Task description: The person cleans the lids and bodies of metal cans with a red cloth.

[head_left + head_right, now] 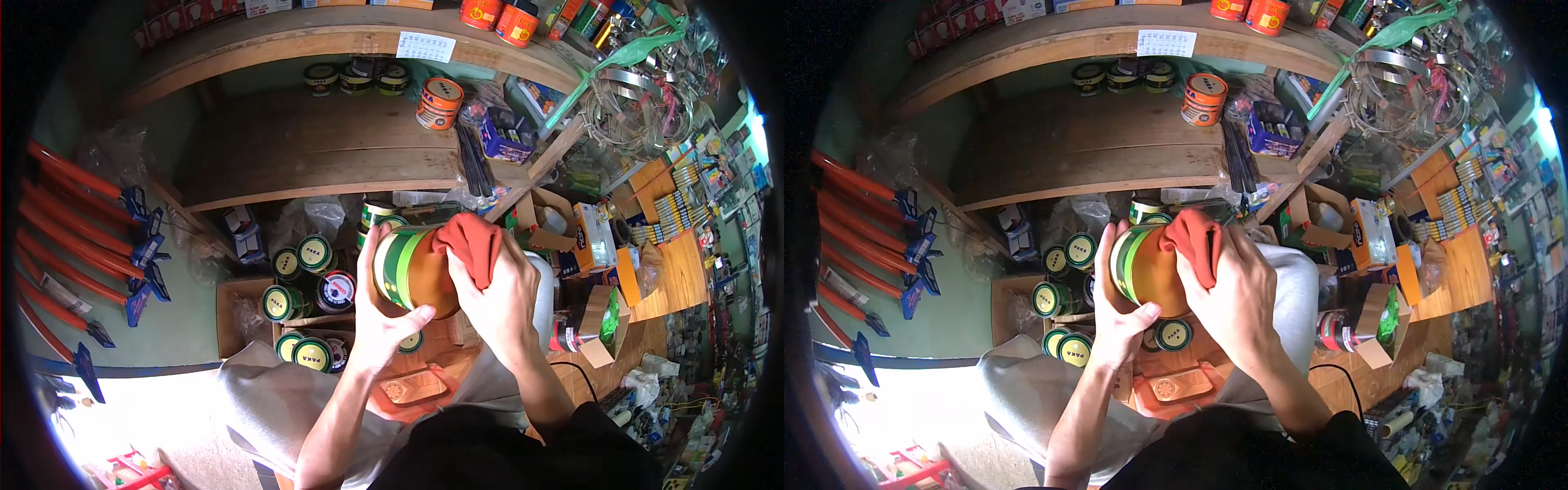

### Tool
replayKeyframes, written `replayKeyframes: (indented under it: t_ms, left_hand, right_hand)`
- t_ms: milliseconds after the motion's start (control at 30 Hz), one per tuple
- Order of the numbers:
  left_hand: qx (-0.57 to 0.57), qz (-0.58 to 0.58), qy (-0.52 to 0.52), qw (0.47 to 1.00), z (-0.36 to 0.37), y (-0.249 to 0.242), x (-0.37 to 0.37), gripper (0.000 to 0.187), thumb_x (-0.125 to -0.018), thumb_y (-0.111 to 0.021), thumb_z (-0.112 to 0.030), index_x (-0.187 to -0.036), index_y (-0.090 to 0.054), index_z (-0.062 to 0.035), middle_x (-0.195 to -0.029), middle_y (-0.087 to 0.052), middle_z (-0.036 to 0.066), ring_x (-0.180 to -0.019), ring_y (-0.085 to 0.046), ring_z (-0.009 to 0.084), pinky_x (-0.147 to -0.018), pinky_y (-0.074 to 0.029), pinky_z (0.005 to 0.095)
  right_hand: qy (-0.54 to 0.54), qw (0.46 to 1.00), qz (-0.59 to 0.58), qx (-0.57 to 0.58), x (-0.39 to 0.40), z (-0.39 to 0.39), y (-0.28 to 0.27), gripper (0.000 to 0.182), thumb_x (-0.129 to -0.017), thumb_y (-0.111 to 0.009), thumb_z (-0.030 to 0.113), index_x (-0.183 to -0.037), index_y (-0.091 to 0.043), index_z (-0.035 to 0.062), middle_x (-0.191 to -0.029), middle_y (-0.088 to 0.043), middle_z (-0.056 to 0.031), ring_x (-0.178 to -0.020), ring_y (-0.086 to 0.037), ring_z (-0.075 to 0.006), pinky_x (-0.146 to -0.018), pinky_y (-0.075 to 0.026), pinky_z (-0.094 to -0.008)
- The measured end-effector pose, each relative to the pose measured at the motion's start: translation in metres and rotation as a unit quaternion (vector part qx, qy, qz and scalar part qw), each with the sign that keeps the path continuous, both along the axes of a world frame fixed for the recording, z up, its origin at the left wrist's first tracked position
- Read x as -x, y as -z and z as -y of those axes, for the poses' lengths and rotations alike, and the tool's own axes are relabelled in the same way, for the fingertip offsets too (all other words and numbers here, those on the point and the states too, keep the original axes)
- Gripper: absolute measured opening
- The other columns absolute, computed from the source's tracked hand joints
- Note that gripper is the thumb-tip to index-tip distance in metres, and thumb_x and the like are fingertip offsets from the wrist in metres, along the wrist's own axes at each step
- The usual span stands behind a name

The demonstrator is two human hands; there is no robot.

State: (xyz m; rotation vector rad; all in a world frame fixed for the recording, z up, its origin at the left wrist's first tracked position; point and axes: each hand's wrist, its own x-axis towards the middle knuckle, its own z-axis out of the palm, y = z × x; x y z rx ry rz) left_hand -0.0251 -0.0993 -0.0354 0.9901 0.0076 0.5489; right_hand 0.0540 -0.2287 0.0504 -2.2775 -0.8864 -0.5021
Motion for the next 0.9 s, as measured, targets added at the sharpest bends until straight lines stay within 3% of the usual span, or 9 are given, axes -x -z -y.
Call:
replayKeyframes:
  t_ms: [200, 333, 467, 533, 567, 633, 733, 800, 900]
  left_hand:
    - [0.150, 0.010, 0.004, 0.989, -0.008, -0.004, -0.001, 0.111, -0.076, -0.084, -0.014, -0.161, -0.012, -0.0065, -0.162, -0.027, 0.013, -0.146, -0.034, 0.0292, -0.121, -0.029, 0.0456]
    - [0.281, 0.004, 0.096, 0.955, -0.010, -0.004, 0.004, 0.106, -0.083, -0.082, -0.035, -0.160, -0.014, -0.0077, -0.158, -0.032, 0.013, -0.141, -0.043, 0.0326, -0.113, -0.042, 0.0533]
    - [0.345, 0.029, 0.189, 0.919, -0.004, 0.016, 0.006, 0.090, -0.093, -0.055, -0.066, -0.156, -0.026, -0.0085, -0.155, -0.039, 0.016, -0.137, -0.045, 0.0395, -0.105, -0.047, 0.0600]
    - [0.079, -0.007, 0.161, 0.984, -0.001, 0.024, 0.003, 0.092, -0.086, -0.074, -0.050, -0.153, -0.030, -0.0055, -0.149, -0.045, 0.015, -0.130, -0.052, 0.0305, -0.105, -0.048, 0.0471]
    - [-0.124, -0.085, 0.079, 0.985, 0.002, 0.025, 0.000, 0.092, -0.083, -0.083, -0.038, -0.150, -0.032, -0.0034, -0.143, -0.050, 0.014, -0.127, -0.055, 0.0250, -0.107, -0.046, 0.0401]
    - [-0.199, -0.098, 0.035, 0.974, 0.004, 0.028, 0.004, 0.098, -0.073, -0.091, -0.031, -0.147, -0.034, -0.0025, -0.131, -0.058, 0.012, -0.120, -0.059, 0.0220, -0.104, -0.047, 0.0371]
    - [-0.036, -0.094, -0.014, 0.995, 0.013, 0.026, 0.004, 0.088, -0.079, -0.085, -0.028, -0.147, -0.034, -0.0038, -0.128, -0.060, 0.012, -0.117, -0.060, 0.0222, -0.104, -0.047, 0.0376]
    - [0.166, -0.109, -0.044, 0.979, 0.012, 0.018, 0.002, 0.063, -0.091, -0.073, -0.024, -0.143, -0.041, -0.0049, -0.127, -0.060, 0.012, -0.112, -0.061, 0.0207, -0.099, -0.049, 0.0371]
    - [0.041, -0.152, -0.107, 0.982, -0.002, 0.038, -0.006, 0.060, -0.091, -0.074, -0.026, -0.139, -0.046, -0.0037, -0.124, -0.061, 0.010, -0.108, -0.059, 0.0184, -0.097, -0.047, 0.0334]
  right_hand:
    - [-0.089, 0.990, -0.102, 0.047, 0.018, 0.028, 0.003, 0.029, -0.085, -0.074, 0.018, -0.109, -0.067, 0.0028, -0.093, -0.068, -0.0173, -0.080, -0.069, -0.0341, -0.070, -0.057, -0.0409]
    - [-0.097, 0.869, -0.376, -0.307, 0.020, 0.037, 0.015, 0.028, -0.098, -0.062, 0.018, -0.117, -0.064, -0.0015, -0.098, -0.072, -0.0092, -0.082, -0.071, -0.0196, -0.072, -0.057, -0.0327]
    - [-0.091, 0.774, -0.466, -0.419, 0.017, 0.031, 0.047, 0.047, -0.109, -0.044, 0.028, -0.144, -0.044, -0.0028, -0.143, -0.052, -0.0132, -0.128, -0.053, -0.0199, -0.110, -0.041, -0.0355]
    - [-0.082, 0.843, -0.388, -0.363, 0.016, 0.017, 0.064, 0.054, -0.110, -0.038, 0.036, -0.149, -0.038, -0.0022, -0.150, -0.045, -0.0115, -0.137, -0.044, -0.0199, -0.117, -0.031, -0.0345]
    - [-0.106, 0.821, -0.400, -0.393, 0.011, 0.017, 0.061, 0.054, -0.111, -0.038, 0.036, -0.149, -0.038, -0.0018, -0.149, -0.045, -0.0112, -0.136, -0.044, -0.0197, -0.116, -0.032, -0.0343]
    - [-0.106, 0.773, -0.445, -0.439, 0.001, 0.014, 0.057, 0.051, -0.110, -0.037, 0.036, -0.145, -0.042, -0.0011, -0.142, -0.051, -0.0111, -0.129, -0.049, -0.0195, -0.111, -0.036, -0.0342]
    - [-0.109, 0.865, -0.370, -0.321, 0.011, 0.007, 0.057, 0.047, -0.109, -0.040, 0.033, -0.140, -0.045, -0.0018, -0.136, -0.054, -0.0144, -0.124, -0.051, -0.0189, -0.107, -0.039, -0.0352]
    - [-0.185, 0.820, -0.440, -0.314, 0.036, 0.006, 0.074, 0.046, -0.103, -0.048, 0.018, -0.141, -0.041, -0.0068, -0.137, -0.050, -0.0213, -0.128, -0.049, -0.0264, -0.111, -0.035, -0.0421]
    - [-0.167, 0.946, -0.227, -0.163, 0.055, 0.000, 0.098, 0.066, -0.097, -0.056, 0.007, -0.153, -0.024, -0.0091, -0.150, -0.035, -0.0237, -0.142, -0.036, -0.0325, -0.119, -0.023, -0.0428]
